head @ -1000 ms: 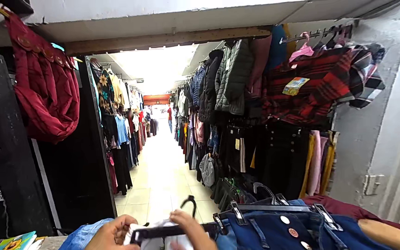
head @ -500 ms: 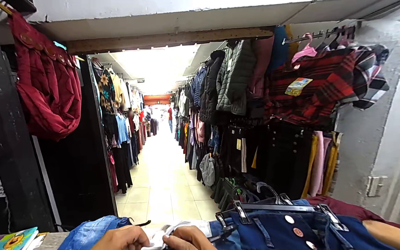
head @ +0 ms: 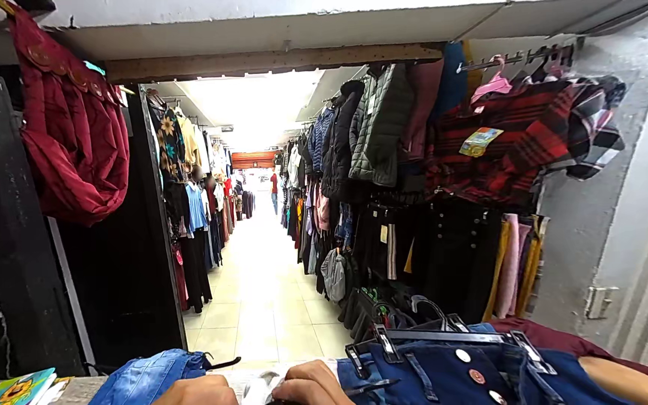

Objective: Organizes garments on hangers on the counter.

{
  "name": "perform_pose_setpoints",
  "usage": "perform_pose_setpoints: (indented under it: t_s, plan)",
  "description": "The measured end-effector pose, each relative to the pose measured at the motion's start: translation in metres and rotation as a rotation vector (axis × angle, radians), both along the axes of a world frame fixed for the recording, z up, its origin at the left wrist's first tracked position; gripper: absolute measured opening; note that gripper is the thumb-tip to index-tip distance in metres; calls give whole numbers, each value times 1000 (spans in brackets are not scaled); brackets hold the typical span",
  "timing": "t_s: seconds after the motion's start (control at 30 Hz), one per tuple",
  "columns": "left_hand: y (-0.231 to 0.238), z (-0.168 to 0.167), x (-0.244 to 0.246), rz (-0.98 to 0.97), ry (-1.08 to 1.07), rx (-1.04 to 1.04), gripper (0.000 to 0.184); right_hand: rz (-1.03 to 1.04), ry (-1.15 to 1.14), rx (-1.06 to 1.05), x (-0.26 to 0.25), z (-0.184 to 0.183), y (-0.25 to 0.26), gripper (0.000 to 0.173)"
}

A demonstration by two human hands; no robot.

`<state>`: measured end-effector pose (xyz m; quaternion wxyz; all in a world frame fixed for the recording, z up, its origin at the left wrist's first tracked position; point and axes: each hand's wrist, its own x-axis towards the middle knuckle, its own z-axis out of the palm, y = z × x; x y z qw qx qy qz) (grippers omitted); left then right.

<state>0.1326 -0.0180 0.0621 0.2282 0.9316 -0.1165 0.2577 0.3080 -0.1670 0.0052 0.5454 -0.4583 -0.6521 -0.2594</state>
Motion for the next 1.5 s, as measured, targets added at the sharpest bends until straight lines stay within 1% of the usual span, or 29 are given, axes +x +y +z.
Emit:
perform_pose_setpoints:
  t_s: [0.2,0.3,0.43,0.53,0.63,0.73,0.8,0.83,0.9,0.93,1.0,1.07,1.13,1.2,1.27,1.3,1.37,1.5]
  plan:
    - [-5,-1,4,29,-59,67,6,64,-3,-10,-3,-3,5,15]
    - [-8,-2,5,50,-104,82,6,60,-4,9,-4,-6,8,16]
    - [-9,-2,9,5,-155,81,6,66,-36,14,-8,-13,15,16]
    - [-9,-3,9,-3,-141,64,6,53,-24,15,-10,-20,18,16]
    - [-5,-6,6,79,-128,35,5,29,6,-7,-15,-19,19,18]
    - [7,-14,-1,259,-147,-40,11,22,2,16,-9,6,-3,18]
    - [17,-18,-5,397,-124,-139,16,-70,79,73,15,21,-28,15]
    - [21,-20,-6,446,-119,-185,17,-115,139,76,35,23,-37,19]
    - [25,-22,-6,496,-114,-245,17,-128,320,53,78,18,-39,27]
    - [26,-22,-6,513,-114,-268,17,-128,445,-6,97,10,-33,30]
    - [25,-22,-4,546,-104,-316,17,-113,729,-232,124,-12,-21,38]
    - [27,-23,-3,584,-101,-356,17,-4,962,-423,133,-34,-10,50]
    - [32,-25,-1,628,-92,-394,19,54,1029,-546,133,-48,-4,61]
    - [36,-28,1,671,-93,-451,20,91,1095,-696,129,-50,-7,71]
    - [41,-31,2,712,-118,-507,19,127,1196,-780,127,-52,-8,77]
    - [44,-34,4,733,-130,-534,19,147,1229,-799,125,-55,-7,76]
    - [49,-36,9,790,-118,-573,20,170,1210,-788,126,-65,-4,65]
    - [53,-38,30,943,23,-551,29,127,1149,-755,127,-68,-2,45]
